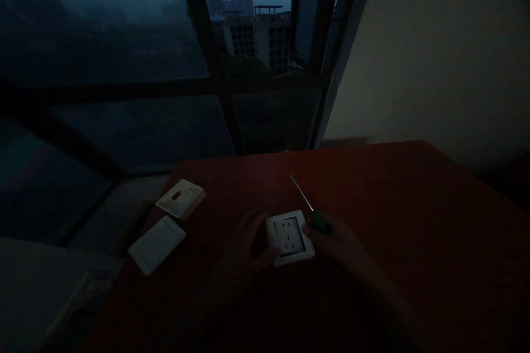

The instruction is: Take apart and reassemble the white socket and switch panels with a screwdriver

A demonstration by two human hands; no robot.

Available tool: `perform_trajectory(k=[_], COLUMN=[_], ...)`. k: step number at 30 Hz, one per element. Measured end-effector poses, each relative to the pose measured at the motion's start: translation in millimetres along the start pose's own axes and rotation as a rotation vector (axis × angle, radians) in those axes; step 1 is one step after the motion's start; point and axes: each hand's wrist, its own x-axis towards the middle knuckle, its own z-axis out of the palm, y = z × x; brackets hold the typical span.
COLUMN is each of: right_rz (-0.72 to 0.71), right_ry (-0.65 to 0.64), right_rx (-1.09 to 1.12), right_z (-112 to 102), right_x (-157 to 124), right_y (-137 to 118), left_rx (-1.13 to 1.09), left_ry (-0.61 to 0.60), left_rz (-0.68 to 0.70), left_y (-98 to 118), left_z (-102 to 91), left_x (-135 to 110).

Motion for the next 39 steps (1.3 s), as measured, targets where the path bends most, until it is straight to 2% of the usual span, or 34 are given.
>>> perform_trajectory(k=[3,5,11,16,25,30,39], right_rz=[0.003,-0.001,-0.056,-0.066,-0.083,-0.089,-0.065], right_ry=[0.044,0.05,0.024,-0.017,0.001,-0.01,-0.001], right_rx=[-0.037,-0.067,-0.069,-0.112,-0.184,-0.246,-0.162], right_z=[0,-1,0,-2,-1,-3,2], right_x=[1,1,-1,1,1,1,0], right_y=[0,0,0,6,8,9,10], left_rx=[-0.034,-0.016,-0.037,-0.041,-0.019,-0.032,-0.122], left_ry=[-0.111,-0.139,-0.157,-0.121,-0.097,-0.147,-0.177], left_rz=[-0.032,-0.034,-0.029,0.055,0.115,0.106,0.031], left_y=[-2,-2,-2,-2,1,3,-1], left_z=[2.9,5.0,2.5,2.2,3.1,1.1,0.4], left_x=[-2,-3,-2,-1,0,1,1])
